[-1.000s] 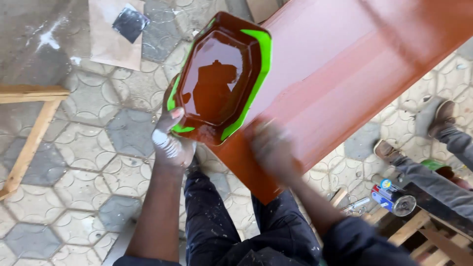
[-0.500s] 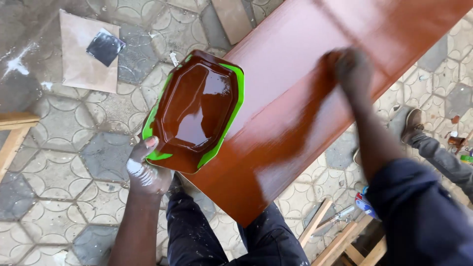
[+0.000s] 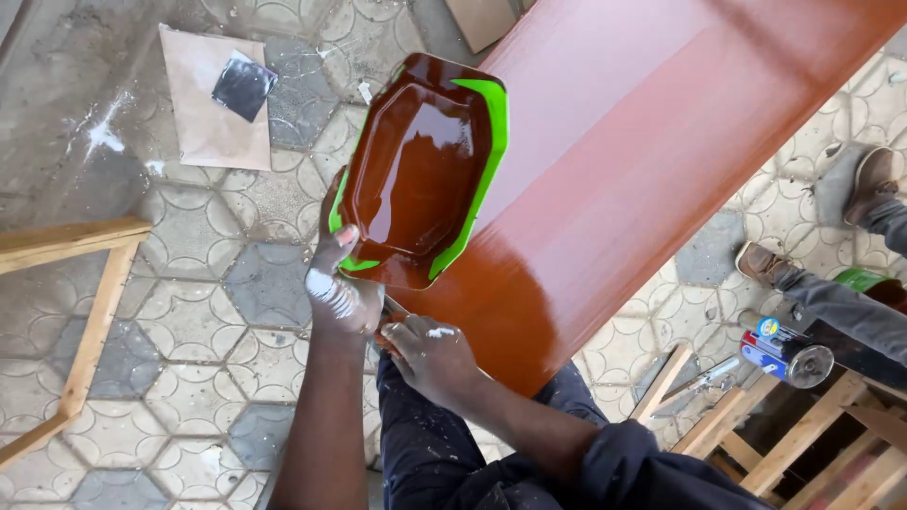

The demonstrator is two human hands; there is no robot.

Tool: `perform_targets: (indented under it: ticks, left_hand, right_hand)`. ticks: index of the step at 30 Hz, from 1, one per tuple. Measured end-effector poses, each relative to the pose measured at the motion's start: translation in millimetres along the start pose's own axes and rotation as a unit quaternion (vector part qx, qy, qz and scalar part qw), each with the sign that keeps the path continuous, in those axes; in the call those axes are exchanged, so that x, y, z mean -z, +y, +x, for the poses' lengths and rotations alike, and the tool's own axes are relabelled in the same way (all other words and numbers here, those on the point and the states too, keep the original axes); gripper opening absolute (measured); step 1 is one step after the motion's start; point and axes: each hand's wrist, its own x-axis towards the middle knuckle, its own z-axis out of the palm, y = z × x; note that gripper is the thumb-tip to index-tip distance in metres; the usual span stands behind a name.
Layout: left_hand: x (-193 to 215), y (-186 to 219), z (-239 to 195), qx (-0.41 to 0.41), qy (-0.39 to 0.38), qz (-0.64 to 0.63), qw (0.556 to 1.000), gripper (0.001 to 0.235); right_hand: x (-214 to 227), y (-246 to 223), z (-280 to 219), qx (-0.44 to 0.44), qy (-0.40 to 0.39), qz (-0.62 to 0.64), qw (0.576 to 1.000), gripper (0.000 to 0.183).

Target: Applying wood stain to a furniture piece using a cloth or sponge to achieve an even finish.

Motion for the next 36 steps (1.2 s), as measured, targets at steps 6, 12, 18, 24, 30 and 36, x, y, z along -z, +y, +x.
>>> perform_targets:
  ticks: [6,12,18,24,30,36]
  left_hand:
    - [10,-2,10,-0.043,0.026,-0.008,0.999,0.07]
    - [1,10,2,-0.008,0.044,0.002,0.999,0.057]
    - [-13,24,-7,-0.044,0.025,0.04,0.998,0.053]
    - [-33,40,-32,0.02,-0.012,0.05,0.998,0.064]
    - [-36,30,-38,0.009,0.071,0.022,0.997,0.039]
    - [-44,-8,-28,0.037,0.019,-0.017,0.999,0.061]
  right_hand:
    - [17,228,17,-0.085,-0.057,-0.135,0.986,0.033]
    - [195,486,87,-0.154,0.14,-0.145,0.967,0.04]
    - [84,313,54,-0.206,0.126,-0.15,0.959,0.036]
    - [19,-34,33,-0.167,-0.179,0.119,0.962,0.016]
    - [6,55,35,-0.216,-0.127,-0.08,0.965,0.031]
    - [122,279,113,-0.304,0.077,-0.08,0.946,0.019]
